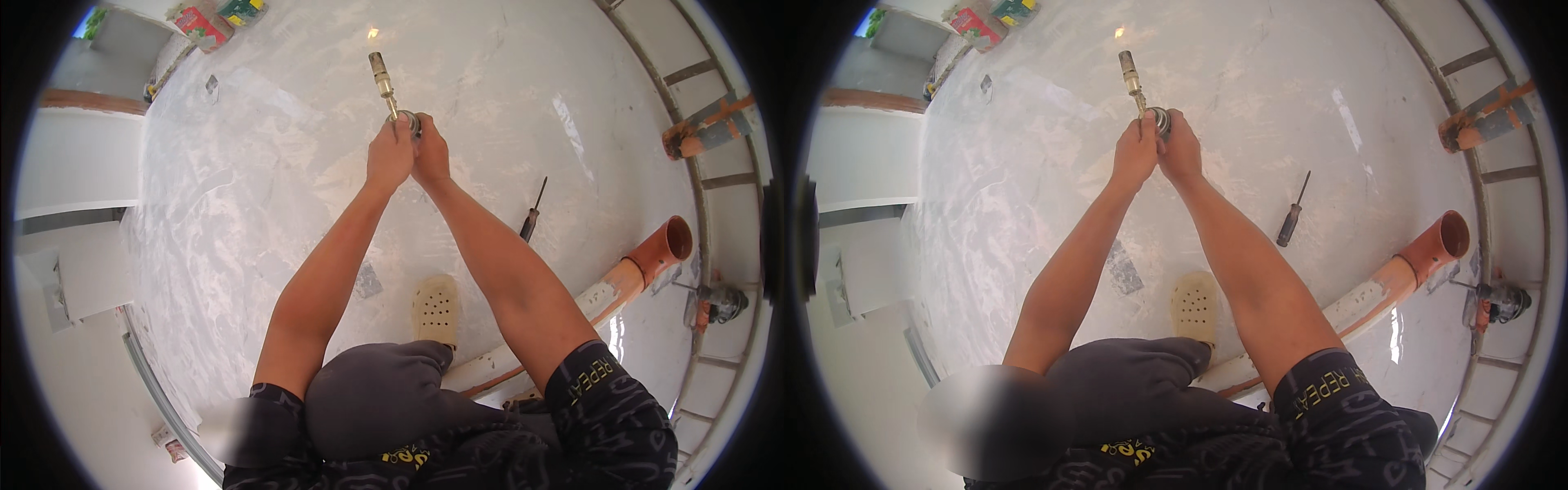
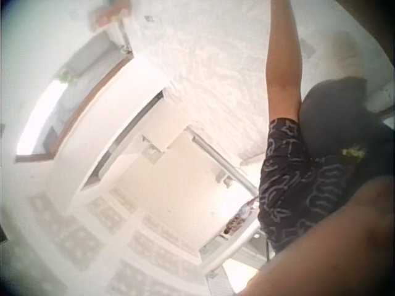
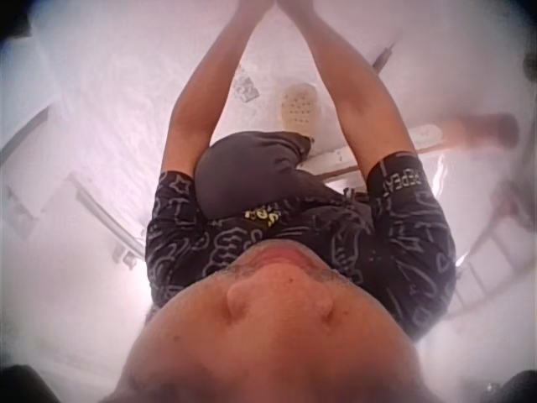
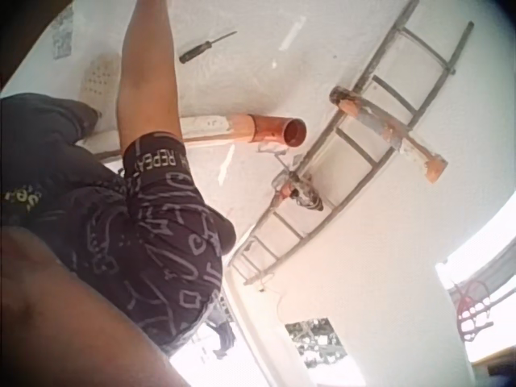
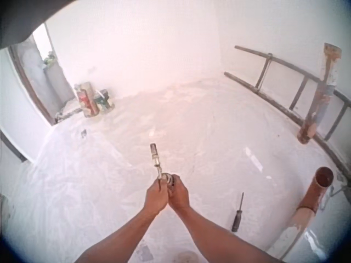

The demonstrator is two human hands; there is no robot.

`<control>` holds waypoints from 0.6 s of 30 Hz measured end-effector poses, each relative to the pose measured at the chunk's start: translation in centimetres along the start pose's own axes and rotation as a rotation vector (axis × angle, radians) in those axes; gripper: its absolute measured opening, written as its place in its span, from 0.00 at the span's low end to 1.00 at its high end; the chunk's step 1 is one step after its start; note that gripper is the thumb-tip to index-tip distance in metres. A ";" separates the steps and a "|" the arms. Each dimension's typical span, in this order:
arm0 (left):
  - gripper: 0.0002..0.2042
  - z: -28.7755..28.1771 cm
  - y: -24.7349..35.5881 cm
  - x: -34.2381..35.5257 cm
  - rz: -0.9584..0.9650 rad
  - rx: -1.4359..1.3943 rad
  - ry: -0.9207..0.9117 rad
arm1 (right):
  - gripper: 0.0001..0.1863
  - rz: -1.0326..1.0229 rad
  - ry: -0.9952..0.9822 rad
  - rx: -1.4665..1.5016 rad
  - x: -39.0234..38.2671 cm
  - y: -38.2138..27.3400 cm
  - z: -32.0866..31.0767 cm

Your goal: The person uses a blowtorch to heat a white PVC pipe with an orange elbow fitting. After heating, the person uses a screwdriver to scrape the softened surface of the pipe.

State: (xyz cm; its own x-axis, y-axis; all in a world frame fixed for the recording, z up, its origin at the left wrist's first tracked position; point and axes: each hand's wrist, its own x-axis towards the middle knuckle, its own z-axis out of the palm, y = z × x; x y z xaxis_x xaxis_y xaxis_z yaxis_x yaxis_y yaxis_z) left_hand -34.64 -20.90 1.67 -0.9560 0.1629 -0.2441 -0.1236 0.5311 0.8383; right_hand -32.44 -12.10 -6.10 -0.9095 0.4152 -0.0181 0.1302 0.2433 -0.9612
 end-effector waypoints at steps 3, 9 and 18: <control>0.30 0.1 0.0 -0.1 -0.009 0.134 -0.013 | 0.24 0.020 0.007 -0.041 0.0 0.3 0.1; 0.29 0.9 -0.4 -0.4 0.008 0.191 0.054 | 0.35 0.051 -0.023 -0.108 -0.3 0.6 -0.6; 0.29 1.0 -0.7 -0.4 0.002 0.274 0.086 | 0.51 0.141 0.104 -0.292 -7.2 5.6 -10.8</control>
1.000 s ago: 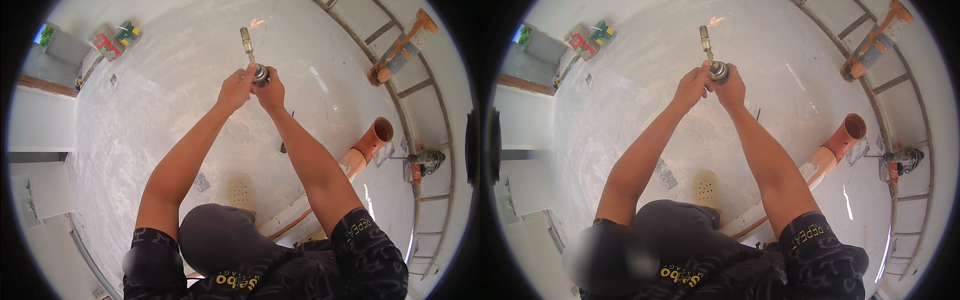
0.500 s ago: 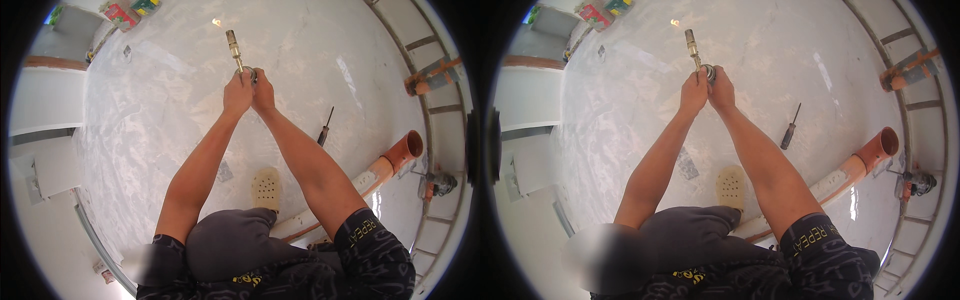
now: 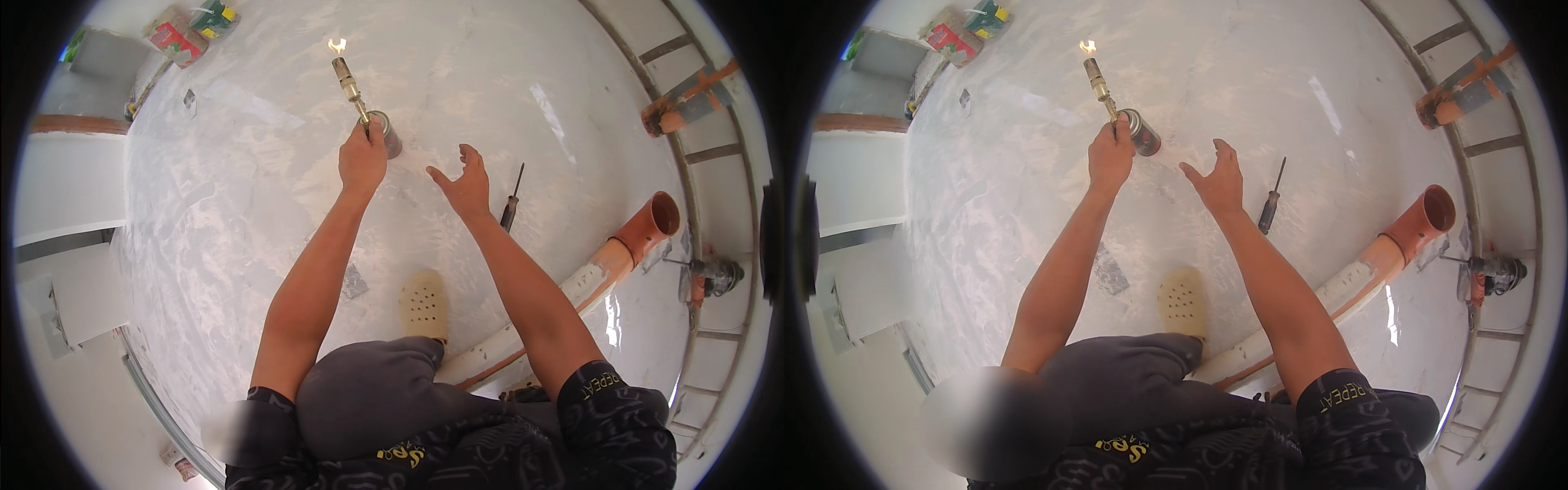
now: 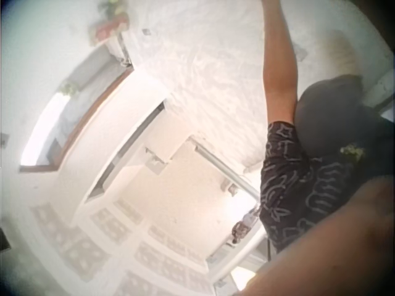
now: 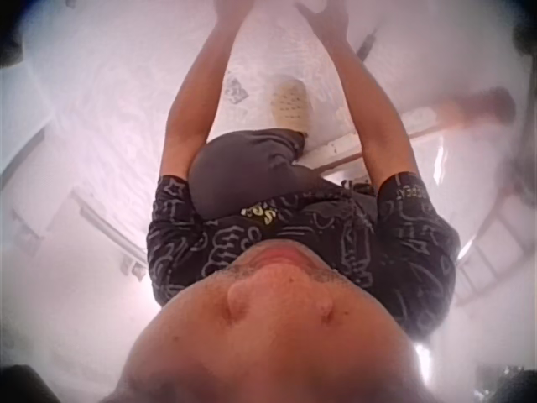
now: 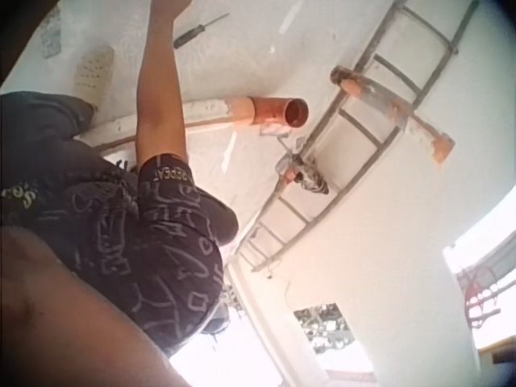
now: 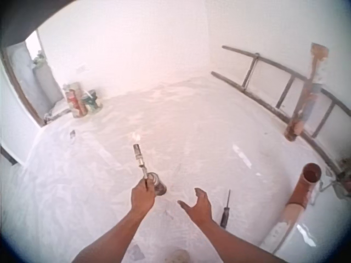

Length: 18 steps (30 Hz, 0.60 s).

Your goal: The person uses a blowtorch to heat a white PVC pipe with an orange elbow fitting. After heating, the person uses a screwdriver to scrape the softened surface of the pipe.

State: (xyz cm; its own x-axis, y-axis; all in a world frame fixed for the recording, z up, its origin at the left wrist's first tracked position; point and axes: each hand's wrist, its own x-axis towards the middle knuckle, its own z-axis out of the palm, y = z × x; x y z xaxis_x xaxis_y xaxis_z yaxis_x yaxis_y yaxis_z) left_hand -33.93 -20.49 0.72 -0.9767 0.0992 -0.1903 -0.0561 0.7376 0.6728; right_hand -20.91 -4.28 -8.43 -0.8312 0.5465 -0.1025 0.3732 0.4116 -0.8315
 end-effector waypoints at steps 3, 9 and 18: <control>0.29 -0.1 0.1 -0.1 0.007 0.048 0.021 | 0.46 0.105 0.150 -0.102 -1.6 3.4 -3.8; 0.30 -0.4 0.2 0.2 -0.002 0.095 0.032 | 0.43 0.352 0.231 -0.246 -3.2 7.3 -7.8; 0.32 0.2 -0.8 0.1 0.029 0.018 0.048 | 0.35 0.413 0.106 -0.358 -4.9 10.7 -7.1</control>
State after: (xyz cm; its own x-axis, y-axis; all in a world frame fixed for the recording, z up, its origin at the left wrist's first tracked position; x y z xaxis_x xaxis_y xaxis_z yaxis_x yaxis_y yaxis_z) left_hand -33.92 -20.89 0.04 -0.9867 0.0889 -0.1363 -0.0245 0.7469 0.6644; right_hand -9.97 2.63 -12.96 -0.5470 0.7778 -0.3096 0.7914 0.3599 -0.4941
